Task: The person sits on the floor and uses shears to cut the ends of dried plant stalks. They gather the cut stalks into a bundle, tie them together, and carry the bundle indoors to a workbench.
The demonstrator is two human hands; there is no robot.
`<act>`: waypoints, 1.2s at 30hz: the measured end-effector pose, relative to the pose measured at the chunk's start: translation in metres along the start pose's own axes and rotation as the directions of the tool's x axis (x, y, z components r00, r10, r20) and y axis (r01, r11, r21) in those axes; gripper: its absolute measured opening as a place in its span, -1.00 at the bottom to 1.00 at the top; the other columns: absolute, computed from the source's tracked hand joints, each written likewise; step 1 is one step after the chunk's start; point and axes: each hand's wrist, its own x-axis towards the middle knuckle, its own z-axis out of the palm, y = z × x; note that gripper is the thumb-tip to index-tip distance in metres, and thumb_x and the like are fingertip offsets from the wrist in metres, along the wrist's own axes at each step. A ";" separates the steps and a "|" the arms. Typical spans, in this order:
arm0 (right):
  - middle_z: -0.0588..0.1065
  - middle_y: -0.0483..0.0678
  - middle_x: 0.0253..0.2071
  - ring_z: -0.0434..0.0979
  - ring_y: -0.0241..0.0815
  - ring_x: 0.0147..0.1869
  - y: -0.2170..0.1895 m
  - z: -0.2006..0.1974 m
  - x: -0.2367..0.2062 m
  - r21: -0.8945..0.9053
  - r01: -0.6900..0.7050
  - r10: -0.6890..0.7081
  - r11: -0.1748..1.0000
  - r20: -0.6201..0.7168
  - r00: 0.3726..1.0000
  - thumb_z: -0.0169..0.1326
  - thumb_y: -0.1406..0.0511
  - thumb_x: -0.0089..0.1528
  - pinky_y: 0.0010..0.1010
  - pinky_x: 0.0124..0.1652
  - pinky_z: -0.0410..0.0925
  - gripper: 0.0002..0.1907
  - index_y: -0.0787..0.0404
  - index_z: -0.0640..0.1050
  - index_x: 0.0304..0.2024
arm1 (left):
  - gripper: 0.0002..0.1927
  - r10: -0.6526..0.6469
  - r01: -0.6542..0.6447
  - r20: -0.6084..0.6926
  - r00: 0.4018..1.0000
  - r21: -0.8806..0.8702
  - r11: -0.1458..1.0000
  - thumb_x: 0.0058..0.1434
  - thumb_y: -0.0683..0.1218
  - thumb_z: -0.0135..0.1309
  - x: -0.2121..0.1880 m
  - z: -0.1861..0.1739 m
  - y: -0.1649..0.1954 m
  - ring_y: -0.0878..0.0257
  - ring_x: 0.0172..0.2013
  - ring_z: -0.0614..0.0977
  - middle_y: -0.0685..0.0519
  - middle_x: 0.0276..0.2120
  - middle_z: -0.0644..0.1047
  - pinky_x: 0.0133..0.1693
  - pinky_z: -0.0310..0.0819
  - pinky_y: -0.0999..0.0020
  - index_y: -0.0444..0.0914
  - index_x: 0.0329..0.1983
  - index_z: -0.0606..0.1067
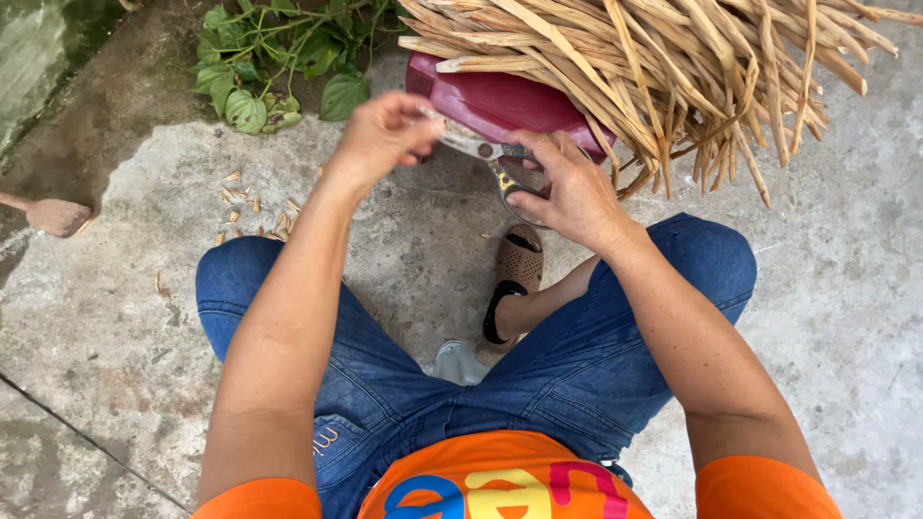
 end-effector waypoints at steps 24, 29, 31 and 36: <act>0.45 0.12 0.20 0.51 0.09 0.21 0.116 0.199 -0.014 -0.435 -0.045 0.350 0.899 0.653 0.672 0.18 0.32 0.16 -0.12 0.05 0.45 -0.30 0.02 0.32 0.35 | -0.52 0.236 -0.145 -0.027 0.971 0.720 0.679 0.19 0.05 0.29 -0.025 -0.011 -0.011 -0.10 0.05 0.58 -0.12 0.10 0.53 0.05 0.44 0.00 -0.18 0.15 0.52; 0.53 0.07 0.17 0.54 0.04 0.23 0.087 0.172 0.019 -0.511 -0.010 0.373 0.859 0.613 0.697 0.09 0.24 0.28 -0.15 0.10 0.46 -0.59 0.07 0.53 0.19 | -0.51 0.165 -0.101 -0.012 0.986 0.749 0.655 0.20 0.06 0.27 -0.025 -0.009 -0.008 -0.09 0.07 0.56 -0.13 0.08 0.52 0.06 0.43 0.00 -0.14 0.17 0.50; 0.54 0.04 0.10 0.60 -0.01 0.07 0.068 0.144 0.040 -0.328 -0.183 0.325 0.927 0.455 0.829 0.02 0.21 0.34 -0.20 0.00 0.50 -0.58 -0.01 0.45 0.26 | -0.50 0.141 -0.083 -0.013 0.990 0.752 0.654 0.19 0.06 0.27 -0.024 -0.007 -0.009 -0.07 0.08 0.56 -0.12 0.06 0.53 0.08 0.42 0.01 -0.14 0.18 0.49; 0.60 -0.02 0.03 0.67 -0.16 -0.01 0.065 0.034 0.075 0.021 0.005 0.005 1.000 -0.461 0.887 0.21 0.34 0.37 -0.35 -0.04 0.57 -0.78 0.19 0.58 0.06 | -0.52 0.141 -0.096 0.005 0.990 0.752 0.653 0.20 0.06 0.26 -0.019 0.003 -0.014 -0.07 0.09 0.56 -0.12 0.07 0.54 0.10 0.42 0.01 -0.13 0.17 0.50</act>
